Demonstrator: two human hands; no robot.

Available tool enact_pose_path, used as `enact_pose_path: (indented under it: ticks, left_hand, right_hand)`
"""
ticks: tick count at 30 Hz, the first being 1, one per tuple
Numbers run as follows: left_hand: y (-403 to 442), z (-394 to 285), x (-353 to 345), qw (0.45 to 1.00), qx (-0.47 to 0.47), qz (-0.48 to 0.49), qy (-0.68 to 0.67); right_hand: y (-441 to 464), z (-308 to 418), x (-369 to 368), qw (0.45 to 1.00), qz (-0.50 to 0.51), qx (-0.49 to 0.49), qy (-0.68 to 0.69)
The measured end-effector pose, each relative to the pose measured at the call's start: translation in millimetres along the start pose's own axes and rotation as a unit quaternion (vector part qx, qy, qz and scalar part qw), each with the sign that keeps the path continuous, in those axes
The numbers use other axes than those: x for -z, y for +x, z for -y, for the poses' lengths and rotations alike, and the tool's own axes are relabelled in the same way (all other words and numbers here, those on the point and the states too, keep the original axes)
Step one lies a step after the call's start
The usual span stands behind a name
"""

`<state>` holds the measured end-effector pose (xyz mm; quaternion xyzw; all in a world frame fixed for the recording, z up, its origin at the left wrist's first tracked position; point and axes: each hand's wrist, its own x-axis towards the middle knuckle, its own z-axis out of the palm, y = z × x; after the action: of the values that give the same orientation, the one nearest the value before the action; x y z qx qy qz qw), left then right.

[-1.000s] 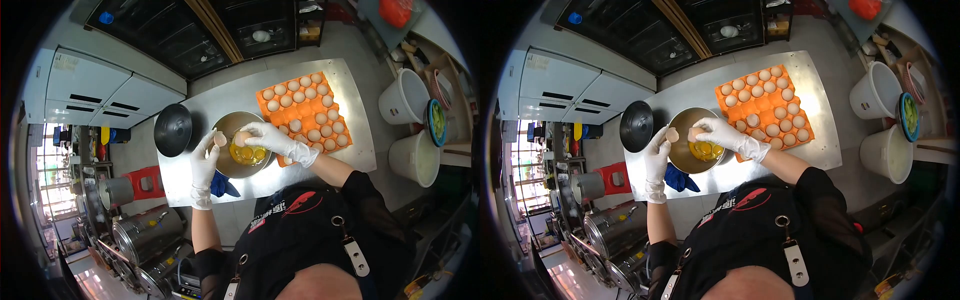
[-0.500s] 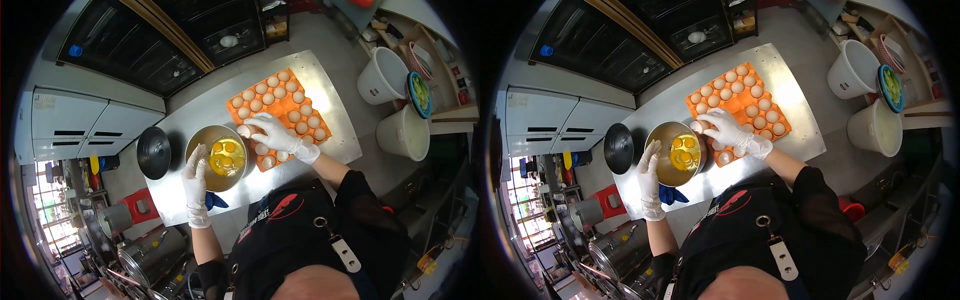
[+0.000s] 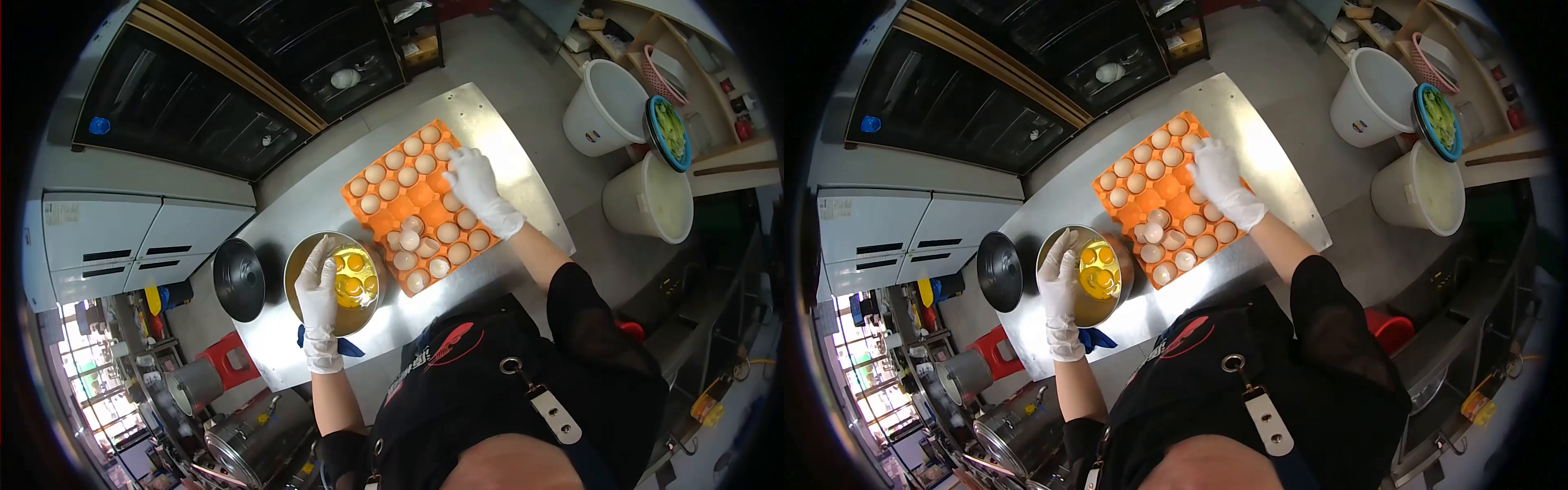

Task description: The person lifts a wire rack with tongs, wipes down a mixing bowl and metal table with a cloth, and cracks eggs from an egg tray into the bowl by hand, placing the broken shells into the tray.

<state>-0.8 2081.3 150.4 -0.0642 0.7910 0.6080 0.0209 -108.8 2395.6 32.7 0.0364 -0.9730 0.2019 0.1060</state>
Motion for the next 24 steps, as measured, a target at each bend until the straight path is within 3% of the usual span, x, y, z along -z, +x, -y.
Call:
enact_pose_path:
  ticks: [1, 3, 8, 11, 13, 14, 15, 17, 18, 20, 21, 23, 24]
  left_hand:
    - [1.2, -2.2, -3.6, 1.0, 0.002, 0.007, 0.016]
    - [5.9, -4.1, -12.0, 0.999, 0.004, 0.012, 0.031]
    - [14.9, -1.9, -31.2, 0.998, -0.018, 0.037, 0.057]
    - [13.0, -1.0, -29.4, 0.998, -0.02, 0.031, 0.053]
    - [7.0, 6.8, -20.9, 0.999, -0.011, -0.001, 0.042]
    - [2.6, 13.0, -15.1, 0.999, 0.003, -0.022, 0.039]
    - [-3.5, 17.5, -11.5, 0.999, 0.007, -0.032, 0.04]
    - [-15.9, 22.7, -13.7, 0.997, 0.014, -0.079, 0.001]
    - [-22.9, 32.7, -14.0, 0.994, 0.0, -0.087, 0.068]
    - [-39.7, 39.6, -21.2, 0.977, -0.046, -0.05, 0.201]
    - [-46.7, 41.4, -27.5, 0.968, -0.049, -0.027, 0.243]
    - [-55.5, 42.8, -37.9, 0.929, -0.085, 0.013, 0.36]
    - [-58.6, 54.6, -43.4, 0.929, -0.124, -0.012, 0.348]
  right_hand:
    - [2.4, -7.6, 0.8, 1.0, 0.0, 0.001, 0.0]
    - [7.1, -18.6, -0.2, 0.994, 0.097, -0.036, -0.029]
    - [9.7, -11.9, -3.6, 0.995, 0.062, -0.025, -0.069]
    - [15.9, -4.3, -3.0, 0.987, 0.106, -0.045, -0.108]
    - [8.1, -5.8, 6.1, 0.978, -0.001, -0.114, 0.173]
    - [5.1, 4.5, 21.0, 0.909, 0.032, -0.143, 0.389]
    - [3.5, 16.4, 35.4, 0.909, 0.04, -0.136, 0.392]
    - [-1.1, 37.5, 58.9, 0.701, 0.234, -0.157, 0.655]
    - [-7.4, 45.7, 52.7, 0.701, 0.239, -0.153, 0.655]
    - [-20.4, 69.1, 38.5, 0.523, 0.356, -0.104, 0.767]
    - [-25.7, 81.1, 37.4, 0.524, 0.359, -0.104, 0.765]
    - [-31.6, 111.7, 44.2, 0.673, 0.368, -0.053, 0.639]
    - [-34.1, 121.0, 43.8, 0.661, 0.369, -0.054, 0.651]
